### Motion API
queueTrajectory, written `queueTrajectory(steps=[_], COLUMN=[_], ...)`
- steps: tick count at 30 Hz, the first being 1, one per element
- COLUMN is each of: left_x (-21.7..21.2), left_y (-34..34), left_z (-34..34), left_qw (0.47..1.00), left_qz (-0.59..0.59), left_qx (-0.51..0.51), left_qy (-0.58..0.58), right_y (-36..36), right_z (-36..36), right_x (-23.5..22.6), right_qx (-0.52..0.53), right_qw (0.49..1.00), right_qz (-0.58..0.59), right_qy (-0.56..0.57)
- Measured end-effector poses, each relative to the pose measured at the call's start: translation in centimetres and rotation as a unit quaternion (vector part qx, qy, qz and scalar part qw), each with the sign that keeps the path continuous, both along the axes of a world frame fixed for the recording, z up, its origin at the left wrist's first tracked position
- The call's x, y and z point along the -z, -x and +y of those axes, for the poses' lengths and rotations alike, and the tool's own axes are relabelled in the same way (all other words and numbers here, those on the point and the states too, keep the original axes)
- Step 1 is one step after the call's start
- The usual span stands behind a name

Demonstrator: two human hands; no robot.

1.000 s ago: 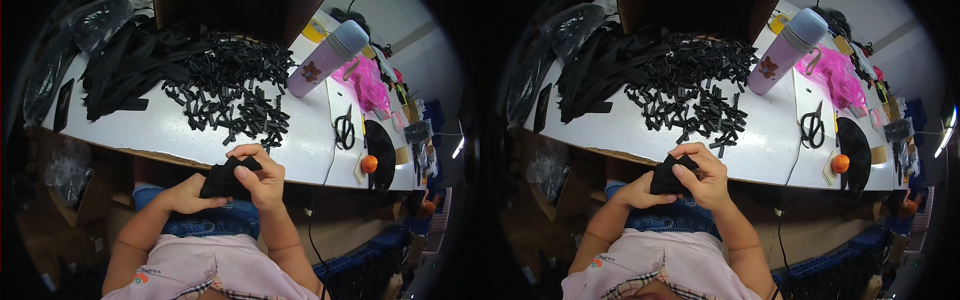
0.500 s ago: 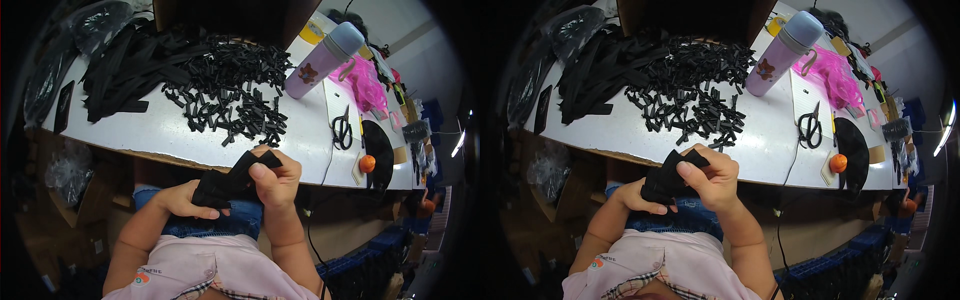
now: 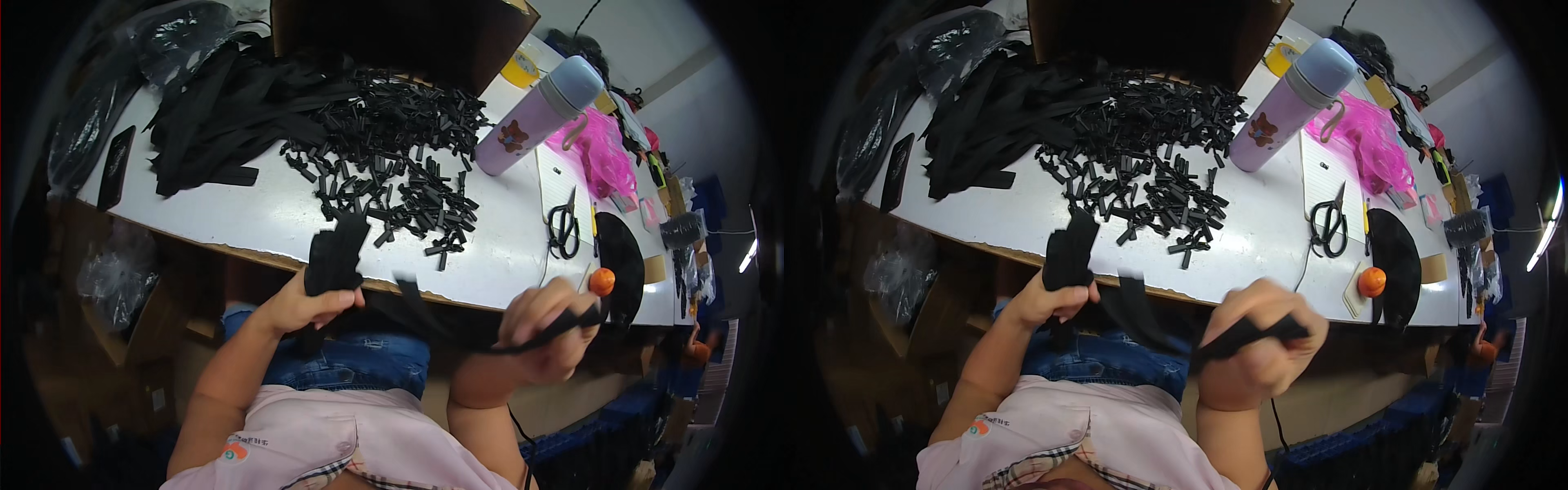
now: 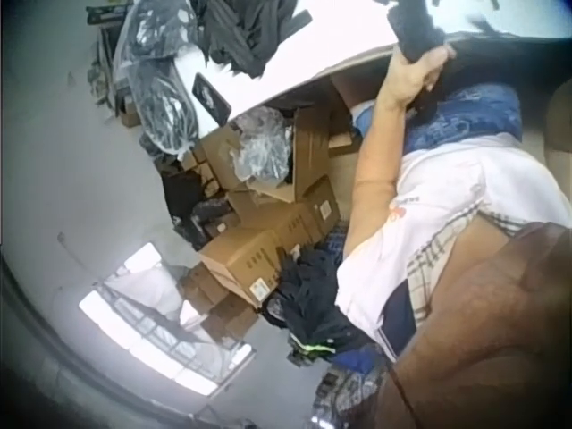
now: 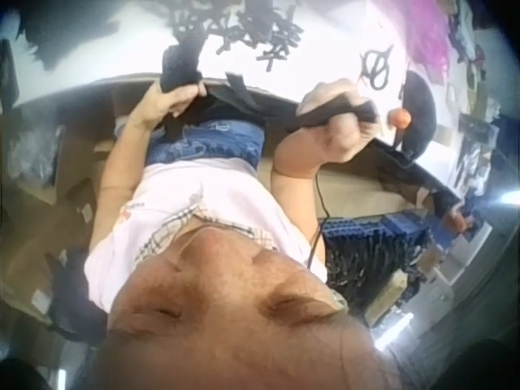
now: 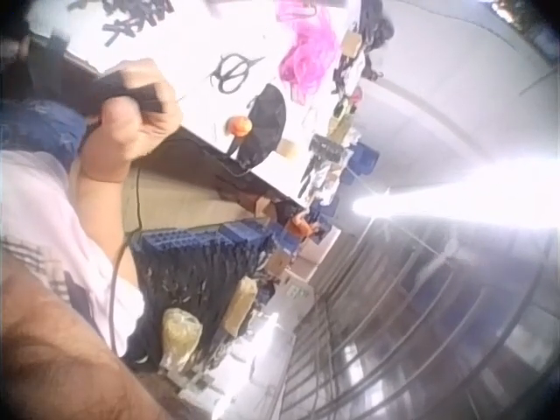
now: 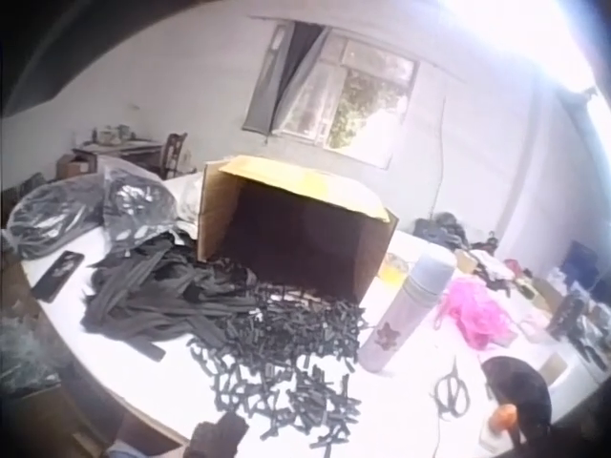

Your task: The person is manually attaching black plastic buckles to fabric straps at a workbench.

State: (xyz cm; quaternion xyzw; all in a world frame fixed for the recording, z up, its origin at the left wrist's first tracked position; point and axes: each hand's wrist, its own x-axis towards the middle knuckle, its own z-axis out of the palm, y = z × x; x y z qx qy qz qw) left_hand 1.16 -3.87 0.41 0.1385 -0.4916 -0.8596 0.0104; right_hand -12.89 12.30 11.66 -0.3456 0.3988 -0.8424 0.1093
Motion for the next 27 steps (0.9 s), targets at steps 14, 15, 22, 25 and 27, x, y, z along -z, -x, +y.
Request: queueTrajectory(steps=[14, 15, 22, 25, 27], left_x=[0.0, 0.4, 2.6, 2.9, 2.0], left_y=[0.8, 0.8, 0.0, -0.6, -1.0], left_z=[1.8, 1.9, 2.8, 3.0, 2.8], left_qw=[0.998, 0.998, 0.996, 0.991, 0.983], left_qz=[0.042, 0.04, 0.007, -0.016, -0.013], left_qx=[0.03, 0.033, 0.033, 0.0, -0.092], left_qy=[-0.02, -0.021, -0.078, -0.133, -0.161], right_y=[-0.3, 0.0, -0.6, -1.6, -2.7], right_z=[-6.1, -6.3, -5.1, -4.3, -3.3], right_x=[6.8, 7.0, 9.8, 10.0, 11.3], right_qx=[0.035, -0.013, -0.214, -0.196, -0.207], right_qw=[0.885, 0.896, 0.861, 0.904, 0.928], right_qz=[0.367, 0.338, 0.322, 0.187, 0.106], right_qy=[-0.284, -0.288, -0.332, -0.33, -0.292])
